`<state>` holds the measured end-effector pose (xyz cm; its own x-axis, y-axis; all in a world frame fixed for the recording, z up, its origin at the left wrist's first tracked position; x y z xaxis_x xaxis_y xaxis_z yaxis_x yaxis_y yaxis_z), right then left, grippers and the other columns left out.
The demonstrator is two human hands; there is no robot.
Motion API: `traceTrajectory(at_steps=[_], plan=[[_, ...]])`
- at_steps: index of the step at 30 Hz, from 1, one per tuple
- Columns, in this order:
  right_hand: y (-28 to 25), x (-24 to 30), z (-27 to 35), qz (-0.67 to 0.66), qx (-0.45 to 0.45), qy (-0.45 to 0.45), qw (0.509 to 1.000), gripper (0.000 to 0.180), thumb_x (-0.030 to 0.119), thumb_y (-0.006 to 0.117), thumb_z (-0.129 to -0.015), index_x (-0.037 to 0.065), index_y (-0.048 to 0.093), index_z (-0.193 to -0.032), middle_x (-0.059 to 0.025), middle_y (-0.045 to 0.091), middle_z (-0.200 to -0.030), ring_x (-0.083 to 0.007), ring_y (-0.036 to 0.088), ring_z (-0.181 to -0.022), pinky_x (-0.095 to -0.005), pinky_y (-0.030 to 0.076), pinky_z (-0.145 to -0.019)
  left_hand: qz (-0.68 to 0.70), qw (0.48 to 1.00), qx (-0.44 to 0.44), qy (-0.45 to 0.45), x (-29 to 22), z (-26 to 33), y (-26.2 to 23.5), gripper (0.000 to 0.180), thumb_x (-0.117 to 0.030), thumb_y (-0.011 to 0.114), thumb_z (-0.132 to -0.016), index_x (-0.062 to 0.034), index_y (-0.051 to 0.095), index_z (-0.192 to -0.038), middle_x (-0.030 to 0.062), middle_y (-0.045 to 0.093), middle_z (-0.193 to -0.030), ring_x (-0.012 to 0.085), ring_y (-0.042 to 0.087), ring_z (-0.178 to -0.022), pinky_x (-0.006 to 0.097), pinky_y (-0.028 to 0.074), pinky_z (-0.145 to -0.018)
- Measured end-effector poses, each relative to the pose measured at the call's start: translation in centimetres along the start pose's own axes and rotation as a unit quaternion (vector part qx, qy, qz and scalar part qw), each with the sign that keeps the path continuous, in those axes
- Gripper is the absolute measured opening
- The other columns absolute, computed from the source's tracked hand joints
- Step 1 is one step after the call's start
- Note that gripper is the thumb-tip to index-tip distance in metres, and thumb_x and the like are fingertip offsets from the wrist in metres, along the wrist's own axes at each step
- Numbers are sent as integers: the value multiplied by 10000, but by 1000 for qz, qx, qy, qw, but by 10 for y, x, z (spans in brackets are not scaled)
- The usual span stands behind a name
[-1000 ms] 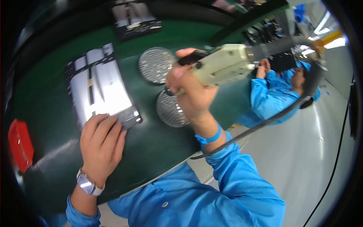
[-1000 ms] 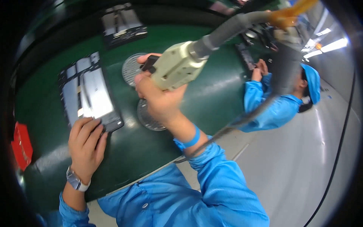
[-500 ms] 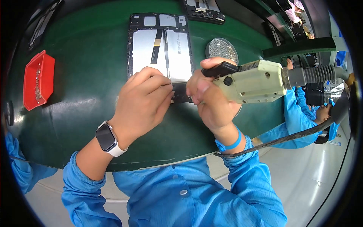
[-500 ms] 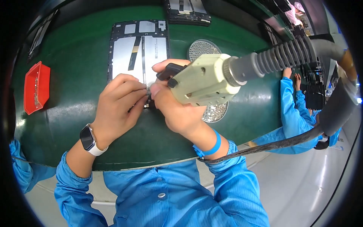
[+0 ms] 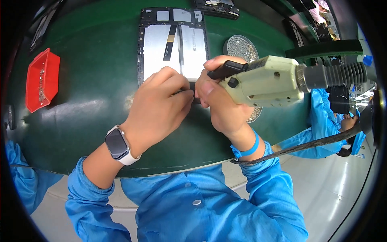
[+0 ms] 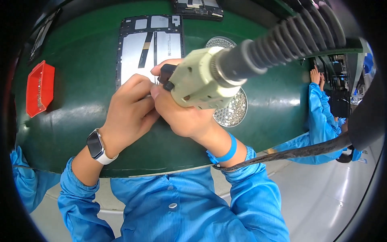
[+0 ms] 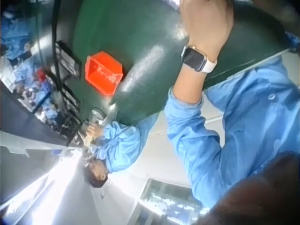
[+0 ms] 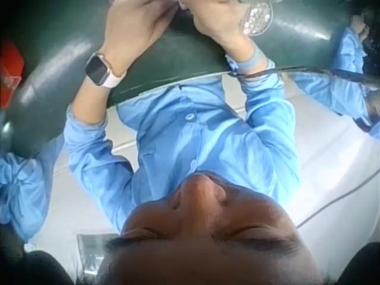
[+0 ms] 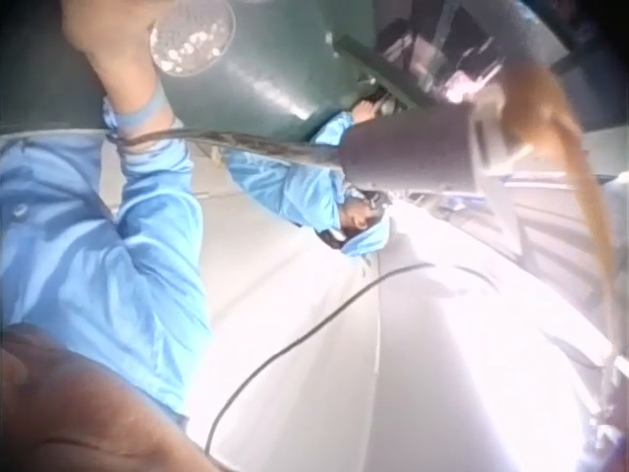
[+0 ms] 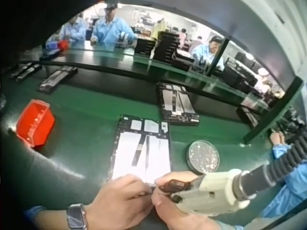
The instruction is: Assembling electronic components into a device housing using an electric screwdriver on a production line.
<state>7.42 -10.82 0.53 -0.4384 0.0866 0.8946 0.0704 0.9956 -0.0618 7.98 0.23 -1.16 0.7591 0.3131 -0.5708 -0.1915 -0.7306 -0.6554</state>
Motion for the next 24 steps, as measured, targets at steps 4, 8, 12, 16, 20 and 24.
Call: traceTrajectory(at_steps=[4,8,12,16,20,24], plan=[[-6,-8,-2,-27,-36,42,998,306,-54,549,-814,-30,520,-1118,-68,527,-656,-131,478,-518,-298,436,-513,-20,999,11,-36,3,-3,3,165,-44,704,-670,-45,688,-835,38,589,-903,233,566,-903,360,498,-738],[-28,-7,-7,-140,-103,87,981,335,-13,581,-814,-41,531,-1144,-58,518,-637,-135,476,-512,-319,444,-520,-41,999,19,24,-4,0,7,198,-64,724,-684,-37,693,-877,57,583,-906,247,566,-900,345,497,-726],[-66,23,-15,-90,-140,2,986,351,57,570,-828,-53,541,-1160,-31,457,-580,-125,439,-499,-324,416,-524,-43,998,27,25,-6,3,7,244,-59,767,-681,-15,690,-909,82,571,-920,270,578,-898,364,499,-718],[-104,23,-10,-51,-158,-14,986,342,32,548,-828,-61,545,-1157,-34,457,-586,-125,437,-512,-310,404,-527,-32,999,-4,-23,-4,8,5,245,-15,781,-677,3,676,-898,91,574,-951,286,588,-916,389,501,-736],[-131,5,-5,-132,-199,-14,971,284,-64,626,-781,-76,588,-1063,-77,603,-721,-116,541,-528,-255,458,-491,-52,998,-20,-41,-12,6,8,224,-5,776,-688,1,673,-886,101,579,-953,297,589,-926,383,501,-747],[-133,3,0,-87,-212,6,973,328,-100,669,-755,-59,578,-1067,-113,664,-893,-89,591,-607,-235,503,-556,-69,996,-28,-47,-17,6,8,215,14,770,-684,1,674,-876,114,591,-960,311,595,-954,393,503,-783]])
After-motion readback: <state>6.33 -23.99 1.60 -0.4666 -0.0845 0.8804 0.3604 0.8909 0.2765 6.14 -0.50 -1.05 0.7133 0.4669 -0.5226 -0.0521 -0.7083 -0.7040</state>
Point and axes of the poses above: each hand's wrist, its own z-axis away from the middle knuckle, its own y-axis out of the palm, x = y × z, the point moved 9 cm from there along -z, towards the middle knuckle
